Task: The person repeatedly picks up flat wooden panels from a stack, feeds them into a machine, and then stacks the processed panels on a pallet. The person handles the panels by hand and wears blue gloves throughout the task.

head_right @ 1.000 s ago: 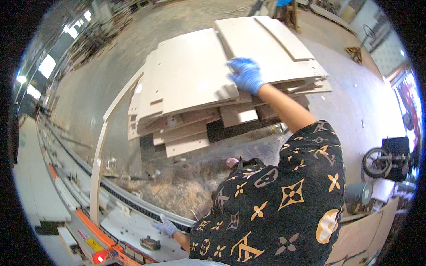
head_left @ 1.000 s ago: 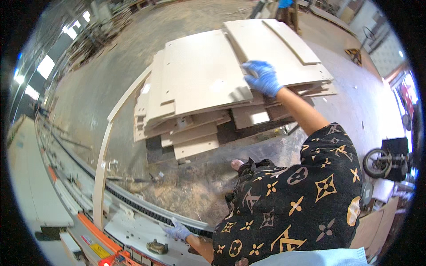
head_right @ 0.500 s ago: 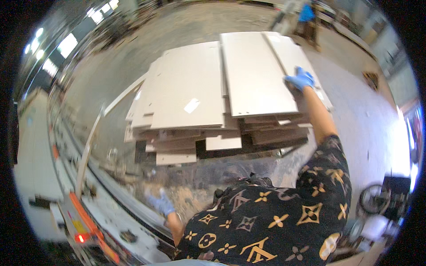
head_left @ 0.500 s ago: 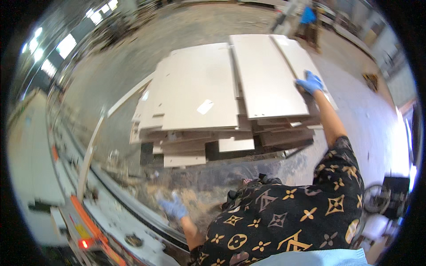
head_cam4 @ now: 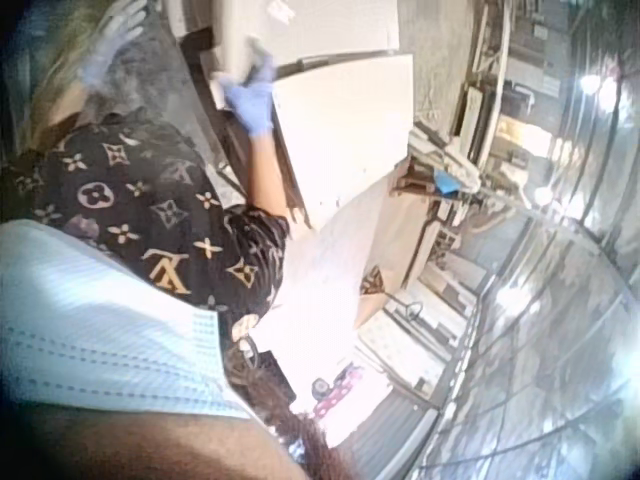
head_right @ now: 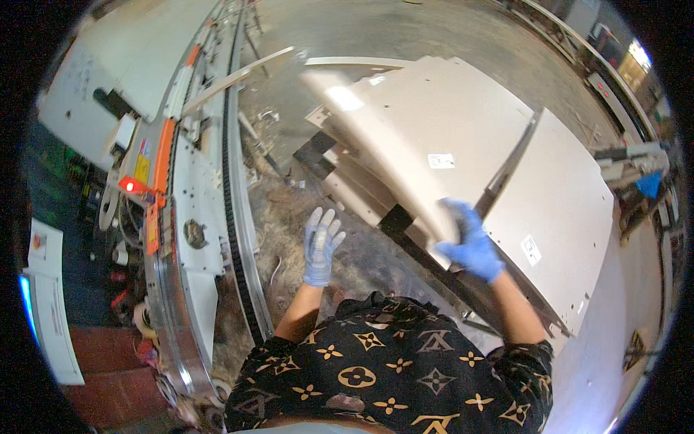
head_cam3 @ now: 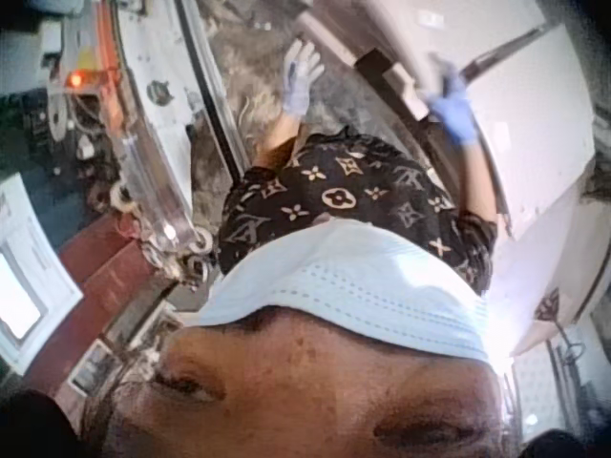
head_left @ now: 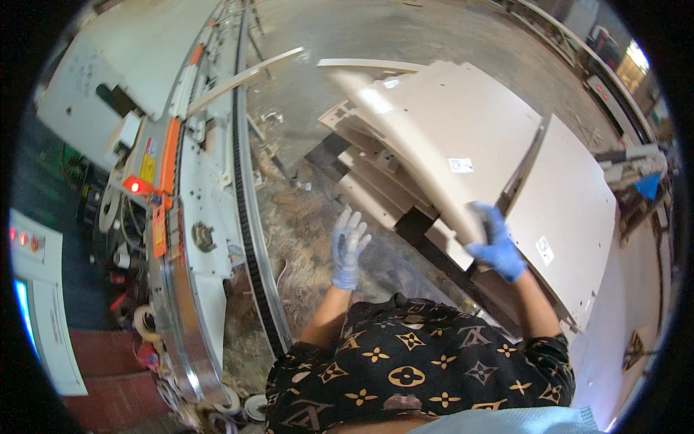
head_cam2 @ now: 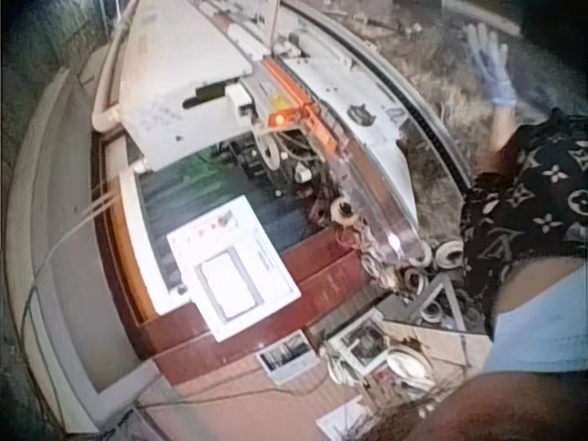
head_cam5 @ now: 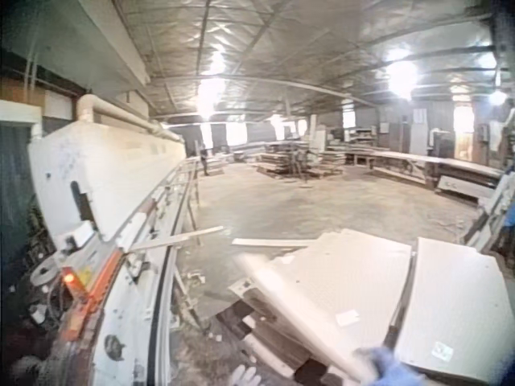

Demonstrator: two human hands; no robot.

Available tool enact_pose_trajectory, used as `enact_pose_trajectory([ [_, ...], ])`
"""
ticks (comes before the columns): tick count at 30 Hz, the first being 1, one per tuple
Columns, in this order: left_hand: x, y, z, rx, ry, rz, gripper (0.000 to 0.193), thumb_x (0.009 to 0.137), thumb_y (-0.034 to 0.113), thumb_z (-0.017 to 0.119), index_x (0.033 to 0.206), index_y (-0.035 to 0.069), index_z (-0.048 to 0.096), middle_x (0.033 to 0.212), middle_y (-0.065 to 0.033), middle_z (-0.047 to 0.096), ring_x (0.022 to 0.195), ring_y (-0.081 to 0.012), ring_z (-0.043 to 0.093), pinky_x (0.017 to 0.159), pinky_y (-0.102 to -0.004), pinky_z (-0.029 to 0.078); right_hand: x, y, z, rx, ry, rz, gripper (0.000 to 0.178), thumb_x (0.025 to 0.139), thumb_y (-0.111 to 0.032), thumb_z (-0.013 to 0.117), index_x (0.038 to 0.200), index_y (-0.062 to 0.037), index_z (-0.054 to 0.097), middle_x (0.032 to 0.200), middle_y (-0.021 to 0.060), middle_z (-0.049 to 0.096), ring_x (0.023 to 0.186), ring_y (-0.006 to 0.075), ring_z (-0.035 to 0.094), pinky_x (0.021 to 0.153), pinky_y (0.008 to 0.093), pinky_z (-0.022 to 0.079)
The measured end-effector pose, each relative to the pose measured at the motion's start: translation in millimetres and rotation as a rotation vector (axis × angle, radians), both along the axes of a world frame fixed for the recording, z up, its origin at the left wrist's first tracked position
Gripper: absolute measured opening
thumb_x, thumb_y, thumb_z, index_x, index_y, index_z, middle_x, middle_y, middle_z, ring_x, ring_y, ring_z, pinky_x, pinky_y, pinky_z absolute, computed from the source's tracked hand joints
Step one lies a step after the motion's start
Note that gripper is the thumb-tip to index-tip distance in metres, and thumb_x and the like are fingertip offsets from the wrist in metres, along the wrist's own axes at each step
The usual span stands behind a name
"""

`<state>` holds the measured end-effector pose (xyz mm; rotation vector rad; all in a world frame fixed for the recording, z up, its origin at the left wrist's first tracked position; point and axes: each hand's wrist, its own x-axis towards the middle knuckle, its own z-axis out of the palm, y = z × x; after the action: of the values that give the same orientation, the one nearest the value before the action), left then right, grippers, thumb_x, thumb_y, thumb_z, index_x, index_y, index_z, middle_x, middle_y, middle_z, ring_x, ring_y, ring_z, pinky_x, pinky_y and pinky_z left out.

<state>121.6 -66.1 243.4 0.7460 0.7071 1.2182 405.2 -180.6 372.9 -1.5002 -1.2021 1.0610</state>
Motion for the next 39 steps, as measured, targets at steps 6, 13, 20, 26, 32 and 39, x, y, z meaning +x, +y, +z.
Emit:
enact_pose_trajectory([
  [6,-107,12,-2,0.047,-0.13,0.246,0.065,0.09,0.035,0.057,0.141,0.004,0.032,0.137,-0.0163,0.042,0.122,-0.0311,0.046,0.107,-0.0448,0.035,-145,87,-63,0.259,-0.697,0.593,0.084,0.054,-0.045,0.083,0.128,-0.0187,0.053,0.126,0.0193,0.048,0.119,0.0362,0.046,0.105,0.0447,0.033],
  [13,-248,22,-75,-0.39,-0.178,0.785,0.038,0.089,0.023,0.061,0.125,0.014,0.05,0.123,-0.0074,0.056,0.114,-0.0232,0.053,0.096,-0.0436,0.045,-286,184,-131,0.458,-0.902,0.965,0.085,0.053,-0.049,0.081,0.13,-0.0248,0.051,0.132,0.0221,0.042,0.121,0.0409,0.042,0.102,0.0509,0.032],
  [20,-353,105,-102,-0.451,-0.124,0.872,0.041,0.091,0.029,0.059,0.128,0.016,0.048,0.125,-0.0065,0.055,0.114,-0.0243,0.054,0.093,-0.0467,0.048,-384,271,-149,0.596,-0.939,0.977,0.083,0.055,-0.049,0.078,0.13,-0.0251,0.052,0.135,0.0205,0.041,0.124,0.0383,0.04,0.107,0.0518,0.025],
  [26,-413,183,-107,-0.402,-0.306,0.898,0.046,0.091,0.032,0.056,0.133,0.016,0.044,0.125,-0.0077,0.056,0.109,-0.0263,0.058,0.083,-0.0453,0.051,-452,337,-142,0.681,-1.009,0.966,0.082,0.054,-0.049,0.078,0.128,-0.0245,0.055,0.128,0.0162,0.047,0.122,0.036,0.042,0.109,0.0513,0.022],
  [32,-421,231,-116,-0.343,-0.379,0.955,0.046,0.093,0.035,0.052,0.134,0.017,0.041,0.123,-0.0077,0.057,0.103,-0.0247,0.06,0.082,-0.0446,0.054,-465,392,-133,0.656,-1.078,0.979,0.081,0.054,-0.049,0.075,0.129,-0.0247,0.055,0.116,0.016,0.048,0.117,0.0359,0.042,0.111,0.0517,0.016],
  [39,-426,253,-130,-0.428,-0.033,1.168,0.048,0.09,0.033,0.058,0.131,0.01,0.046,0.118,-0.0077,0.059,0.098,-0.0254,0.06,0.082,-0.0423,0.052,-462,430,-134,0.629,-0.929,1.055,0.081,0.052,-0.047,0.076,0.127,-0.025,0.057,0.117,0.0169,0.048,0.108,0.0378,0.044,0.095,0.0471,0.033],
])
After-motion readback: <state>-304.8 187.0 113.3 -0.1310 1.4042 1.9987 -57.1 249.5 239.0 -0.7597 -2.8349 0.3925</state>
